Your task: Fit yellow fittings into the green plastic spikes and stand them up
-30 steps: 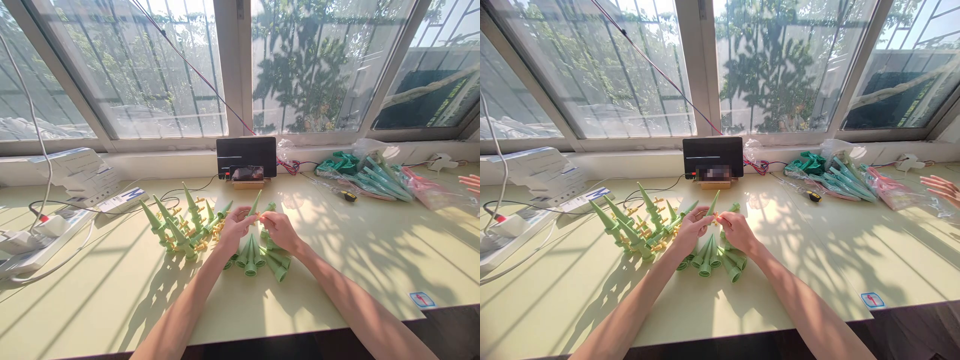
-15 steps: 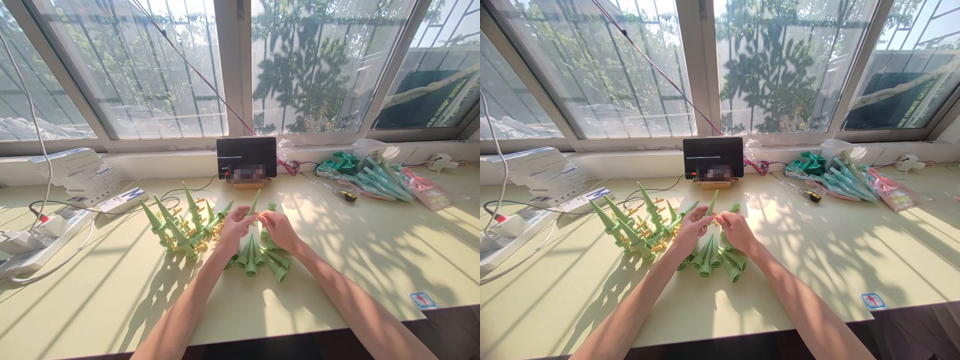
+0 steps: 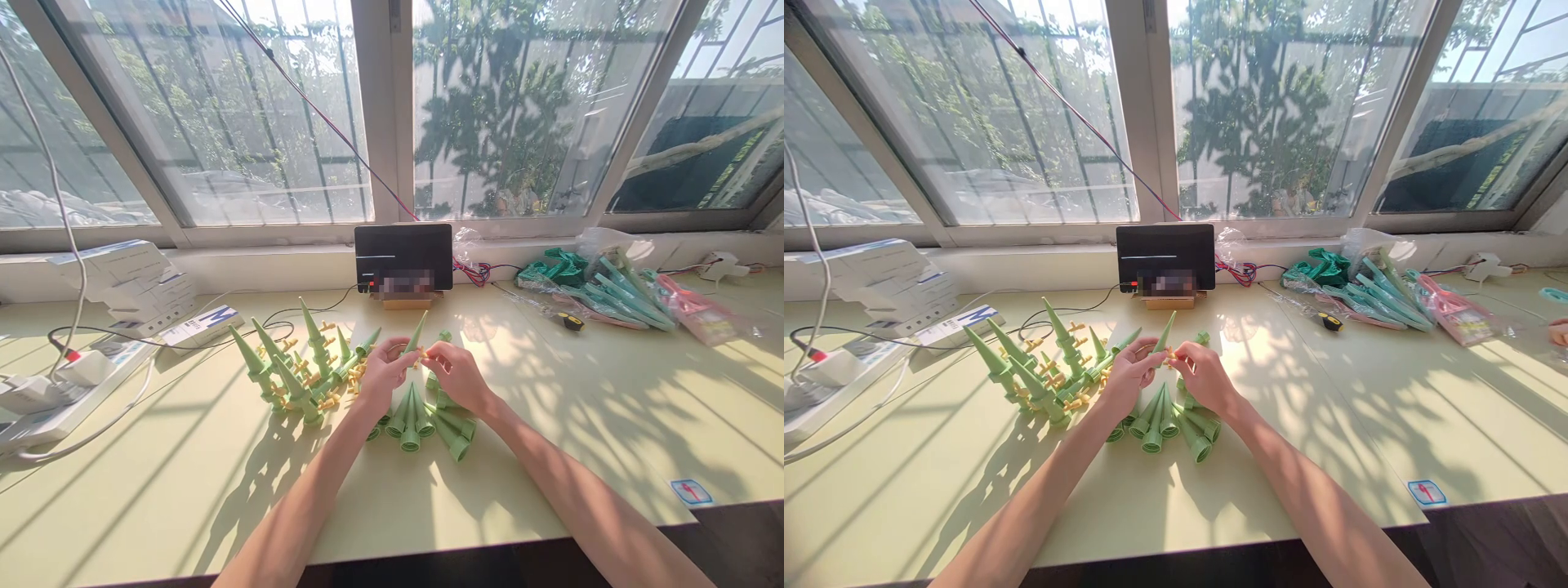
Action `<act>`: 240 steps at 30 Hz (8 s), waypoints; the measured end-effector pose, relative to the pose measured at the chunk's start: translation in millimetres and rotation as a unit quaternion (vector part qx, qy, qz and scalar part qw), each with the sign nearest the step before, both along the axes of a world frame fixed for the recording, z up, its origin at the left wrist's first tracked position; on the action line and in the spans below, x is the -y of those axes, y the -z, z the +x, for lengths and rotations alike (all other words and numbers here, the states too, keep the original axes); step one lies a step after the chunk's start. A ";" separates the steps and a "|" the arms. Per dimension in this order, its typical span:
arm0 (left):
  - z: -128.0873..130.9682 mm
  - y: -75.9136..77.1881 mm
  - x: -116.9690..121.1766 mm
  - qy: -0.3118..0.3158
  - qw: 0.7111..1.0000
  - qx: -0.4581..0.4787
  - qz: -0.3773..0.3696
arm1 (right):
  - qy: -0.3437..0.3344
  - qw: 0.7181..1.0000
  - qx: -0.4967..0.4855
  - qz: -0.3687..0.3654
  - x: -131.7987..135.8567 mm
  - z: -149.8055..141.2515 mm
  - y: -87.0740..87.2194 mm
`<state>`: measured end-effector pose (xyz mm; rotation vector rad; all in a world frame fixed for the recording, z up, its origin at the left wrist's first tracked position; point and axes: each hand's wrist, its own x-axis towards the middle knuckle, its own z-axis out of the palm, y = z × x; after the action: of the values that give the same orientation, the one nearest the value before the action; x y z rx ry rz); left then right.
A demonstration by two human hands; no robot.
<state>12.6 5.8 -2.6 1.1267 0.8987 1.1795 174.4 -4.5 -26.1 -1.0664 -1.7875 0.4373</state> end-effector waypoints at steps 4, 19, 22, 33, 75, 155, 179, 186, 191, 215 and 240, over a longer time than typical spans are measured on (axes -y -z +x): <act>-0.1 -0.8 0.6 0.003 1.000 -0.009 0.004 | -0.006 1.000 -0.005 0.004 0.0 -0.3 0.6; -0.9 -0.5 1.3 0.007 1.000 -0.013 0.012 | -0.019 1.000 0.010 0.008 -0.4 0.4 2.5; -0.9 -1.1 1.5 0.008 1.000 -0.015 0.012 | -0.019 1.000 0.011 0.007 0.1 0.4 1.5; -2.0 0.3 1.1 0.012 1.000 -0.021 0.015 | -0.024 1.000 0.002 -0.005 0.1 -0.3 0.9; 0.0 -2.6 0.9 0.001 1.000 0.006 0.004 | -0.006 0.999 0.001 -0.049 3.2 1.3 -4.1; 9.4 8.9 20.2 0.067 0.768 -0.454 0.448 | -0.044 0.990 0.137 0.008 -96.0 -73.7 -61.1; 10.6 9.4 18.7 0.065 0.766 -0.451 0.454 | -0.035 0.982 0.173 -0.072 -112.0 -70.0 -35.1; 10.5 8.9 18.3 0.068 0.766 -0.450 0.453 | -0.029 0.979 0.178 -0.099 -112.7 -69.4 -34.6; 9.9 8.2 18.2 0.066 0.762 -0.458 0.454 | -0.030 0.976 0.178 -0.118 -111.0 -64.3 -35.8; -16.5 2.8 -7.3 -0.172 0.753 -0.608 0.184 | 0.118 0.986 0.119 -0.004 -21.6 48.7 -7.8; -20.1 2.8 -10.0 -0.178 0.745 -0.623 0.157 | 0.067 0.988 0.124 -0.057 -7.8 44.9 3.6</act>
<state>-7.4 15.8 -5.4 2.1598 2.0475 0.7465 219.3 3.4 -29.7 -1.3622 -1.9087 0.3393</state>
